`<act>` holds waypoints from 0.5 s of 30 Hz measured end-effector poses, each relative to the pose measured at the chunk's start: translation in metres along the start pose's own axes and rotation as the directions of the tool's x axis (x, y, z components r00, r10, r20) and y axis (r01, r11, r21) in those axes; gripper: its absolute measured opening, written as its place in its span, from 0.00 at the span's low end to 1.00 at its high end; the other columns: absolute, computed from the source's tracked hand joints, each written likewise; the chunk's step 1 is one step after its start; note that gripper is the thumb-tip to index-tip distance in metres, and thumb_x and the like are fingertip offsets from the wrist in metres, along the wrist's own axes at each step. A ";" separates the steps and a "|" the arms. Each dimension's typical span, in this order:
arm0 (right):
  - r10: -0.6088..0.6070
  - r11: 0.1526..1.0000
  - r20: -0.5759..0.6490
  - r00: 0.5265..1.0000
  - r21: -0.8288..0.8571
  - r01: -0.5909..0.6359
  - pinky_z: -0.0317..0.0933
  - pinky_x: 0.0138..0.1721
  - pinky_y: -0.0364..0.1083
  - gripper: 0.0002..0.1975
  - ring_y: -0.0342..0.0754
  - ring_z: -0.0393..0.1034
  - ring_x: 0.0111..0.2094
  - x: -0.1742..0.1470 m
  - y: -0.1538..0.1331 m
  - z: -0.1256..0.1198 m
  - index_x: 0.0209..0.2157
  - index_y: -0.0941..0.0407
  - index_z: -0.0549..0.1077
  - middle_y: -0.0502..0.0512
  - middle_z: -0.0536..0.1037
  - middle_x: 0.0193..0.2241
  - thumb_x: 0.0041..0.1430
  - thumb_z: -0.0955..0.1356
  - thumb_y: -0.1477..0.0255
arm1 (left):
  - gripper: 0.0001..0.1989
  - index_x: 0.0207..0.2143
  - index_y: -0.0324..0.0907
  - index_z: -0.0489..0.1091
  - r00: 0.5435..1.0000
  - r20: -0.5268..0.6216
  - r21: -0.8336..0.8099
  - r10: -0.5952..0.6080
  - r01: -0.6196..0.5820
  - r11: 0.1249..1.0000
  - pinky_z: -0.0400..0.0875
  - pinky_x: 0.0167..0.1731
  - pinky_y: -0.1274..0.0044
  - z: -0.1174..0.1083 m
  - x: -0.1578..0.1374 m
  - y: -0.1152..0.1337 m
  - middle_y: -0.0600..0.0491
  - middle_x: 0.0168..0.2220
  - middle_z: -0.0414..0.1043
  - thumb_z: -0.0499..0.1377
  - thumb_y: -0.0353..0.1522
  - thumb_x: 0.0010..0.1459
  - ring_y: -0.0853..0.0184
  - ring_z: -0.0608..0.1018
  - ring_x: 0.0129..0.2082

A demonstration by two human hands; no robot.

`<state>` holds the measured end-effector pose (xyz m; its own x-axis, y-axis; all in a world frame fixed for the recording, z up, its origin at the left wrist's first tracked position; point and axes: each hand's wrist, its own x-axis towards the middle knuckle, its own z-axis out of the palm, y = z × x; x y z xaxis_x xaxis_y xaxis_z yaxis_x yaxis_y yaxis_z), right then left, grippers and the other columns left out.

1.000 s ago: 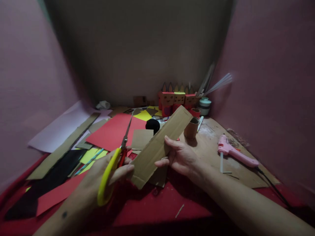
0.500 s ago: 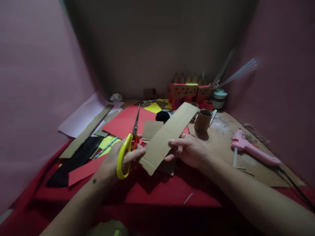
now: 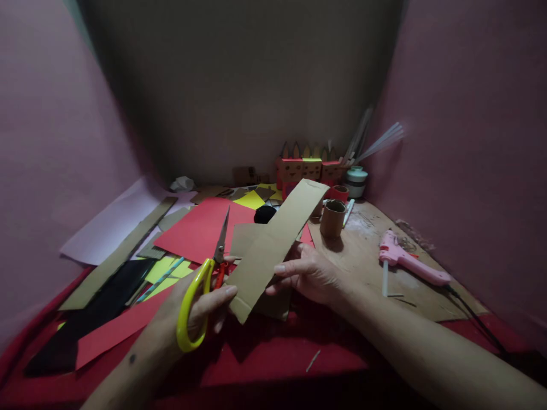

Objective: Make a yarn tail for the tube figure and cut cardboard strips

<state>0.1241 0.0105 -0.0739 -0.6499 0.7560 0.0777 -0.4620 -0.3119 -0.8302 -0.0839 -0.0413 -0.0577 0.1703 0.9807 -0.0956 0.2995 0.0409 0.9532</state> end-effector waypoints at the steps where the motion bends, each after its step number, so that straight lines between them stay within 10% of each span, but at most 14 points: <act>1: -0.002 1.000 0.013 1.000 0.004 0.002 0.71 0.32 0.46 0.22 0.50 0.74 0.34 0.000 0.000 0.000 0.43 0.60 0.71 0.58 0.77 0.37 0.43 0.73 0.77 | 0.15 0.34 0.39 0.72 1.000 0.022 -0.016 0.001 -0.001 1.000 0.60 0.15 0.79 0.001 0.000 -0.001 0.57 0.13 0.64 0.59 0.41 0.50 0.71 0.66 0.13; 10: -0.034 0.999 0.079 0.996 0.035 0.031 0.70 0.30 0.45 0.21 0.50 0.73 0.38 -0.001 0.001 0.004 0.46 0.57 0.69 0.57 0.76 0.41 0.47 0.71 0.76 | 0.14 0.21 0.41 0.70 0.988 0.156 -0.194 -0.017 0.048 0.980 0.59 0.15 0.79 0.013 -0.004 -0.004 0.55 0.12 0.64 0.56 0.40 0.53 0.73 0.65 0.12; 15: -0.052 0.993 -0.012 0.999 0.104 0.053 0.68 0.33 0.47 0.27 0.49 0.73 0.37 -0.001 0.001 0.004 0.49 0.53 0.67 0.54 0.76 0.40 0.45 0.73 0.75 | 0.18 0.26 0.40 0.68 0.991 0.112 -0.011 -0.079 0.081 0.997 0.62 0.14 0.78 0.015 -0.005 -0.011 0.52 0.15 0.69 0.55 0.46 0.53 0.70 0.68 0.12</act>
<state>0.1214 0.0070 -0.0724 -0.6178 0.7781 0.1138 -0.5561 -0.3299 -0.7628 -0.0743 -0.0495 -0.0720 0.2498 0.9470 -0.2021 0.3020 0.1221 0.9455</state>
